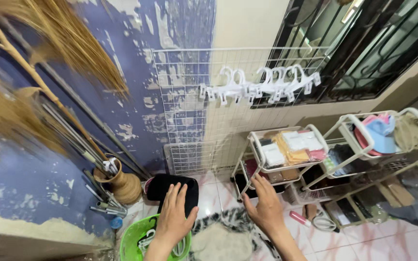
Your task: The person sits on the floor and organizes white plastic hangers by picking them up from a green basket and hanging them on a wall-mounted wire rack. The person handles the hangers one by one, placing them in a row on the rack.
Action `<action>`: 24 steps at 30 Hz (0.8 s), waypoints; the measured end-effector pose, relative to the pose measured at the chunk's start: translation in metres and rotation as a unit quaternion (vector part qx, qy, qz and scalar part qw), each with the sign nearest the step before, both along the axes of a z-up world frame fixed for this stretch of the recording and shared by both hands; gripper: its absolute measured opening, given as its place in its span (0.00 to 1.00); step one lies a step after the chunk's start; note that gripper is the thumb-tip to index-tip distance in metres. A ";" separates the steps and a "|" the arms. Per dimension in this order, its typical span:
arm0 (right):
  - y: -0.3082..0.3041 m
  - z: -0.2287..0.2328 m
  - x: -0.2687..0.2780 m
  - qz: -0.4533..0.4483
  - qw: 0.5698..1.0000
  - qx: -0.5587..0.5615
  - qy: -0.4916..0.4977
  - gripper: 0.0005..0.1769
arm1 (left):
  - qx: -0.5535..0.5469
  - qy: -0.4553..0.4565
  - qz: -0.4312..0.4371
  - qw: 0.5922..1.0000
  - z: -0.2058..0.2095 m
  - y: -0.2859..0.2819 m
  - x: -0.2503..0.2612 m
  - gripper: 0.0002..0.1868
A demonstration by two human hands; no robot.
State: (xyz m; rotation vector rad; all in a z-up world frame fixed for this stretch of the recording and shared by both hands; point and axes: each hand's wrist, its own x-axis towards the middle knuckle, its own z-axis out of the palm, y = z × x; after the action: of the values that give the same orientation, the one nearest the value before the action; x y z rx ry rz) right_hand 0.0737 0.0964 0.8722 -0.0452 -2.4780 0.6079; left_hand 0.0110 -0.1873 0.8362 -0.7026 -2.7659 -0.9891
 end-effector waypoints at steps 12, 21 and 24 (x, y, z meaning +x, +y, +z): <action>0.009 0.086 -0.008 -0.030 0.999 -0.012 -0.019 0.22 | 0.002 0.000 -0.015 1.000 0.087 -0.010 -0.027 0.41; -0.019 0.105 -0.028 -0.081 0.987 -0.128 -0.044 0.20 | 0.061 0.041 -0.052 0.996 0.117 -0.025 -0.086 0.29; -0.017 0.110 -0.035 -0.087 0.982 -0.161 -0.038 0.20 | 0.082 0.005 -0.030 0.996 0.131 -0.016 -0.099 0.26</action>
State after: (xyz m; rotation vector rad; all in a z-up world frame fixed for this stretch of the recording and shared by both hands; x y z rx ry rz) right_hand 0.0382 0.0794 0.9817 -0.4126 -2.3900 0.9394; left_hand -0.0876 -0.2036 0.9671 -0.7662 -2.6315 -1.2046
